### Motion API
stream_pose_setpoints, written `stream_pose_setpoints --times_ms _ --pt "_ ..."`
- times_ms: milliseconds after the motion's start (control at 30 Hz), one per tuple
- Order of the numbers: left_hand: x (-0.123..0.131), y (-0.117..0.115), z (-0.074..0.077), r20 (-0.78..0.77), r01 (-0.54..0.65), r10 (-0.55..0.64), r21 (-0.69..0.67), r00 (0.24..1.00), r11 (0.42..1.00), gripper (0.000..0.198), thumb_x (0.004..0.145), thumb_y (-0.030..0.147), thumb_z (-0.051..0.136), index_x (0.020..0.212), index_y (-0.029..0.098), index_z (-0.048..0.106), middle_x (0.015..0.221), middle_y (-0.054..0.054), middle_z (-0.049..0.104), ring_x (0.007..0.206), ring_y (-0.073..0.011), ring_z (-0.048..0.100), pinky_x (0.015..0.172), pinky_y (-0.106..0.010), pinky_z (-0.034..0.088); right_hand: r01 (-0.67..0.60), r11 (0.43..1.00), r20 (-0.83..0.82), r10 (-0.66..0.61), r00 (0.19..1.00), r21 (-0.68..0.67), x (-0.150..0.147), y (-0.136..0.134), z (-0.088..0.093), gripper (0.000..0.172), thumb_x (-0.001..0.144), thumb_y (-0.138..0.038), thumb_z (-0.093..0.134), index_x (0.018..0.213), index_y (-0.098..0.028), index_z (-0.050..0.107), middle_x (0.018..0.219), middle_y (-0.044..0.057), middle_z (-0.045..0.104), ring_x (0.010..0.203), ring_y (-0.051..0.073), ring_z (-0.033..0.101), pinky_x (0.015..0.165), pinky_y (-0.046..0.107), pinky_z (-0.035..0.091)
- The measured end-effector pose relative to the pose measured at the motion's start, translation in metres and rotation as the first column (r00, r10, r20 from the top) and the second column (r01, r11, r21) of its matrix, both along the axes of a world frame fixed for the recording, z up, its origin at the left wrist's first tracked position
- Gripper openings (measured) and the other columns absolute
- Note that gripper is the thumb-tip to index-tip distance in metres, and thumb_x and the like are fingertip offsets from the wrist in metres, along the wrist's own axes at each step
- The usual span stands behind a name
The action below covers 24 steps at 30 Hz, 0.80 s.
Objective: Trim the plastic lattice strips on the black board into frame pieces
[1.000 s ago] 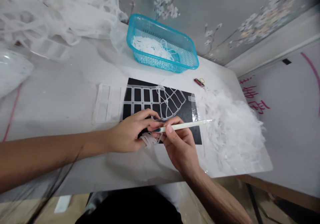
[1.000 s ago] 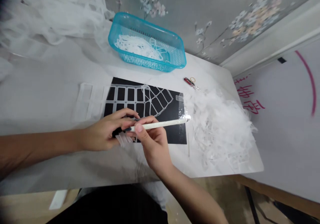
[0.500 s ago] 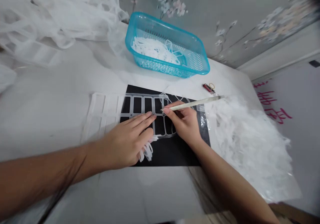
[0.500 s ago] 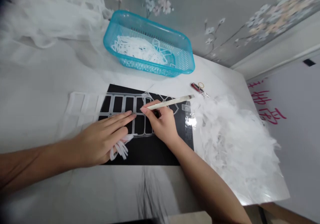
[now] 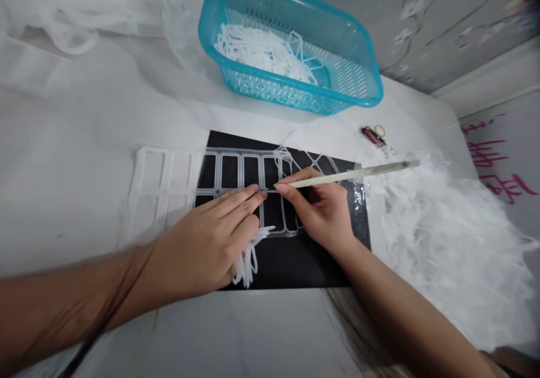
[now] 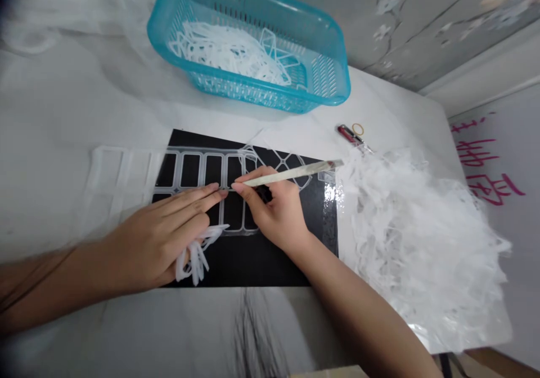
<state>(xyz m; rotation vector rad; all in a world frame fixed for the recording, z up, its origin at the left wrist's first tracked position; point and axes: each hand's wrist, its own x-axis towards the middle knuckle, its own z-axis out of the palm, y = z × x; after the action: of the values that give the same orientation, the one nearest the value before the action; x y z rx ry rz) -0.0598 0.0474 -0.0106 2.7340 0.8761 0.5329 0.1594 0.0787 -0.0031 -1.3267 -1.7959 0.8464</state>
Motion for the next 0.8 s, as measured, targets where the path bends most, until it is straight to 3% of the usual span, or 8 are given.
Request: stream_pose_setpoints --times_ms 300,400,567,667,800 --pt "0.001 -0.001 -0.003 -0.013 -0.032 0.032 0.003 0.999 0.999 0.033 0.076 0.007 0.045 0.107 0.011 0.058 0.142 -0.019 0.053 0.141 -0.0305 0.042 0.115 -0.048 0.042 -0.076 0.986 0.127 0.058 0.99 0.145 0.004 -0.001 0.003 0.006 0.089 -0.018 0.063 0.088 -0.023 0.067 0.088 0.002 0.073 0.081 0.017 0.066 0.077 0.033 0.052" --pt "0.001 -0.001 -0.003 -0.028 -0.016 0.017 0.001 0.999 1.0 0.031 0.077 0.005 0.045 0.105 0.009 0.059 0.143 -0.022 0.051 0.141 -0.0328 0.041 0.116 -0.049 0.041 -0.085 0.985 0.146 0.062 0.987 0.153 0.007 0.0 0.003 0.005 0.089 -0.018 0.064 0.087 -0.022 0.067 0.085 0.003 0.072 0.082 0.018 0.064 0.079 0.035 0.052" --pt "0.002 0.001 -0.001 -0.044 0.004 -0.006 -0.036 0.999 0.999 0.028 0.079 0.01 0.051 0.105 0.01 0.06 0.145 -0.021 0.05 0.138 -0.036 0.043 0.113 -0.052 0.042 -0.156 0.974 0.139 0.134 0.981 0.165 0.011 0.004 -0.003 0.009 0.089 -0.02 0.066 0.094 -0.026 0.07 0.096 0.003 0.075 0.112 0.024 0.059 0.096 0.045 0.05" --pt "0.002 0.002 0.0 -0.053 -0.004 0.001 -0.062 0.999 0.998 0.029 0.077 0.01 0.053 0.105 0.011 0.061 0.146 -0.02 0.049 0.137 -0.0365 0.043 0.113 -0.053 0.042 -0.255 0.948 0.17 0.224 0.96 0.189 0.014 0.006 -0.005 0.018 0.091 -0.017 0.061 0.102 -0.029 0.069 0.103 0.002 0.076 0.13 0.024 0.052 0.105 0.049 0.046" --pt "0.004 0.003 0.002 -0.05 -0.022 0.02 -0.035 0.999 0.999 0.028 0.079 0.008 0.049 0.104 0.009 0.062 0.142 -0.019 0.052 0.134 -0.0359 0.045 0.111 -0.051 0.043 -0.342 0.88 0.333 0.231 0.914 0.329 0.016 0.01 -0.005 0.022 0.091 -0.018 0.063 0.105 -0.033 0.068 0.101 -0.002 0.077 0.125 0.024 0.057 0.11 0.052 0.039"
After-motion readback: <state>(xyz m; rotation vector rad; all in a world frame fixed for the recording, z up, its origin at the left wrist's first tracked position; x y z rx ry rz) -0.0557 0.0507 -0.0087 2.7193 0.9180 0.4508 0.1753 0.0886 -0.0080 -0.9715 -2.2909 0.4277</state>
